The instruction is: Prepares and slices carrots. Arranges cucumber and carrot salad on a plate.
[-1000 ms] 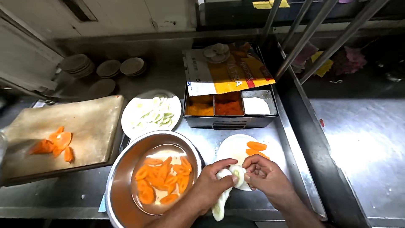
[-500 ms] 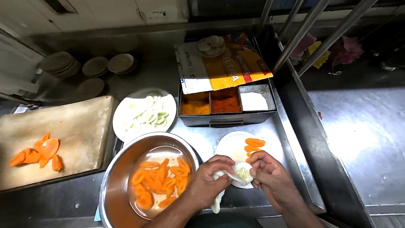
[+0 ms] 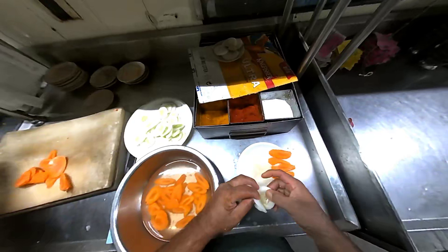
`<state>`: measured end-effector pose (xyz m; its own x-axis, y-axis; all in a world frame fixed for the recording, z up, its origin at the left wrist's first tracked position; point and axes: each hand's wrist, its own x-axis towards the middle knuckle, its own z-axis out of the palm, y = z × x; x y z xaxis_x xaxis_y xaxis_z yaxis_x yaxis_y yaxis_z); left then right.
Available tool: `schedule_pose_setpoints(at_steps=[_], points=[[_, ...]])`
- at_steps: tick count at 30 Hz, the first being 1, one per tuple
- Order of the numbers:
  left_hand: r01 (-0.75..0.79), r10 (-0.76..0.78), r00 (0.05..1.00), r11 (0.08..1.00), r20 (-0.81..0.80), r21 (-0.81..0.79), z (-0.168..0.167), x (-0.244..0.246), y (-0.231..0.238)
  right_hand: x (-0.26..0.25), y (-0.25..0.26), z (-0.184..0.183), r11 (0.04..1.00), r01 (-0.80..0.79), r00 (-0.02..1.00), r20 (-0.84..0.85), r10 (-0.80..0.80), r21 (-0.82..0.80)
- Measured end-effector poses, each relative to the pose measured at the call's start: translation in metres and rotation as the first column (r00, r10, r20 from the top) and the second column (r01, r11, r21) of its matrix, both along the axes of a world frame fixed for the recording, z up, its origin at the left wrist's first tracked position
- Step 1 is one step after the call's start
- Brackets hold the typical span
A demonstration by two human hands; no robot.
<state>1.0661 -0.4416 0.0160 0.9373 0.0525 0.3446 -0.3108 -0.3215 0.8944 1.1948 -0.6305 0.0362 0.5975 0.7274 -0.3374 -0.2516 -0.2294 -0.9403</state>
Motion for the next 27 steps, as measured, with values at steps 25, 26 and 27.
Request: schedule_pose_setpoints(at_steps=[25,26,27], points=[[-0.261,0.200,0.765,0.965,-0.612,-0.010,0.035,0.015,-0.005,-0.007,0.017,0.011,0.999,0.040,0.669,0.743,-0.024,-0.004],[-0.253,0.199,0.764,0.967,-0.614,-0.001,0.036,0.020,-0.005,-0.008,0.017,0.015,0.999,0.046,0.648,0.761,-0.023,-0.010],[-0.250,0.200,0.762,0.968,-0.616,0.006,0.037,0.024,-0.005,-0.007,0.016,0.017,0.998,0.059,0.632,0.774,-0.033,-0.005]])
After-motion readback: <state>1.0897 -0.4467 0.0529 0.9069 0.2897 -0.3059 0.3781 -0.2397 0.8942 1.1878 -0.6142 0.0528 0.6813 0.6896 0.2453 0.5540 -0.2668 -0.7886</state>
